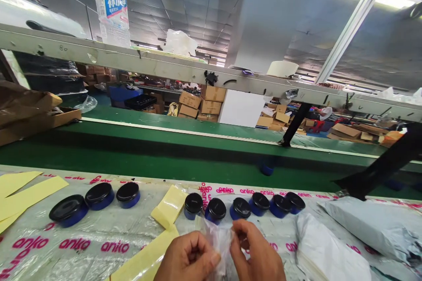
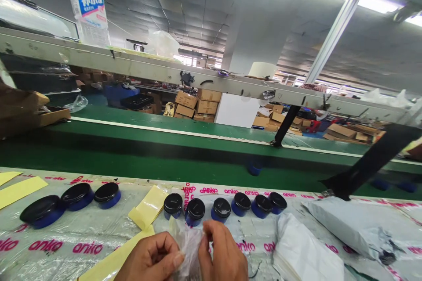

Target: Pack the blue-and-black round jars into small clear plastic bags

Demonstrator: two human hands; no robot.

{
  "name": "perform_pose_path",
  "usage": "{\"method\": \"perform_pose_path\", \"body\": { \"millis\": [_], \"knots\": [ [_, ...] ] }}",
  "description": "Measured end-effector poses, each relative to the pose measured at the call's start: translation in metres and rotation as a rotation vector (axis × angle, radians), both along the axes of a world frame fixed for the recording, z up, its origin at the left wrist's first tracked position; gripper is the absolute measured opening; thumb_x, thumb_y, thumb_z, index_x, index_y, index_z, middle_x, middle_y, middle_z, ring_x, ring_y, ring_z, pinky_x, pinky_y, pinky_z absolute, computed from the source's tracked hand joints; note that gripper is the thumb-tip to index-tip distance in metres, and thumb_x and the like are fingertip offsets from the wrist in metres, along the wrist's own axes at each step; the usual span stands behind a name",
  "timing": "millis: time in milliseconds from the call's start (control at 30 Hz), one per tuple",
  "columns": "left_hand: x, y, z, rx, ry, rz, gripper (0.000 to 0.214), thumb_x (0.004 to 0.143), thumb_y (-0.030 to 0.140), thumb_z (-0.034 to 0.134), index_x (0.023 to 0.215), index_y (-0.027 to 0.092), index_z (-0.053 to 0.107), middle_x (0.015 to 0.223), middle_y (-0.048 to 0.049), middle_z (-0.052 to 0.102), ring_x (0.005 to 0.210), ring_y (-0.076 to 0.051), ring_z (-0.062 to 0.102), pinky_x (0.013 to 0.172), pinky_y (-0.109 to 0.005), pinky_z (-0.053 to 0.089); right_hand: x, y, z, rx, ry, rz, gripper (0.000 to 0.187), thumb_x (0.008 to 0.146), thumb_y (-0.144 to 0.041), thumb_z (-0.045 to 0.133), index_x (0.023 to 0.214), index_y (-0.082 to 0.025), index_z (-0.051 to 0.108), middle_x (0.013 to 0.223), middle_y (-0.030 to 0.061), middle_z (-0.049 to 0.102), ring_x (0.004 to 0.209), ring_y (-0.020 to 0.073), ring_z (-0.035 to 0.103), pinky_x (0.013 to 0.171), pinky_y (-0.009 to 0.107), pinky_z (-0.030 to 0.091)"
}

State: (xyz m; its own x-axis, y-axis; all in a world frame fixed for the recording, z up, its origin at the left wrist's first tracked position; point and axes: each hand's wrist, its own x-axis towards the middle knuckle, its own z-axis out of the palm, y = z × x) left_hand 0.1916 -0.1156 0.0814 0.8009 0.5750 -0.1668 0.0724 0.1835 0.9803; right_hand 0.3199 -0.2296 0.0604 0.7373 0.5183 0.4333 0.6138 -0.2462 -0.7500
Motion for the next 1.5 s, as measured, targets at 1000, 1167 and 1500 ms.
{"method": "perform_pose_path", "body": {
  "millis": [1000, 1167, 1500],
  "knots": [
    [0.025, 0.093, 0.027, 1.292, 0.347, 0.191, 0.021, 0.09, 0.005, 0.042, 0.09, 0.021, 0.055, 0.093, -0.0005, 0.062, 0.083, -0.017, 0.06, 0.072, -0.028, 0.038, 0.036, 0.104, 0.031, -0.284, -0.632, 0.102, 0.019, 0.095, -0.011, 0.05, 0.085, -0.021, 0.063, 0.084, 0.0038, 0.069, 0.083, 0.0203, 0.063, 0.077, 0.031, 0.04],
    [0.036, 0.101, 0.017, 1.341, 0.591, 0.072, 0.024, 0.087, 0.001, 0.044, 0.089, 0.019, 0.061, 0.089, -0.0041, 0.066, 0.081, -0.021, 0.064, 0.064, -0.029, 0.037, 0.04, 0.127, 0.021, -0.472, -0.73, 0.167, 0.02, 0.092, -0.006, 0.055, 0.084, -0.022, 0.066, 0.087, 0.0041, 0.071, 0.085, 0.0223, 0.061, 0.08, 0.034, 0.037],
    [0.01, 0.099, 0.009, 1.396, 0.596, -0.09, 0.022, 0.092, 0.005, 0.047, 0.091, 0.018, 0.066, 0.094, -0.0058, 0.07, 0.091, -0.024, 0.063, 0.077, -0.033, 0.042, 0.037, 0.105, 0.022, -0.639, -0.765, 0.298, 0.017, 0.088, -0.013, 0.063, 0.079, -0.022, 0.074, 0.091, 0.007, 0.074, 0.092, 0.0257, 0.061, 0.094, 0.043, 0.035]
  ]
}}
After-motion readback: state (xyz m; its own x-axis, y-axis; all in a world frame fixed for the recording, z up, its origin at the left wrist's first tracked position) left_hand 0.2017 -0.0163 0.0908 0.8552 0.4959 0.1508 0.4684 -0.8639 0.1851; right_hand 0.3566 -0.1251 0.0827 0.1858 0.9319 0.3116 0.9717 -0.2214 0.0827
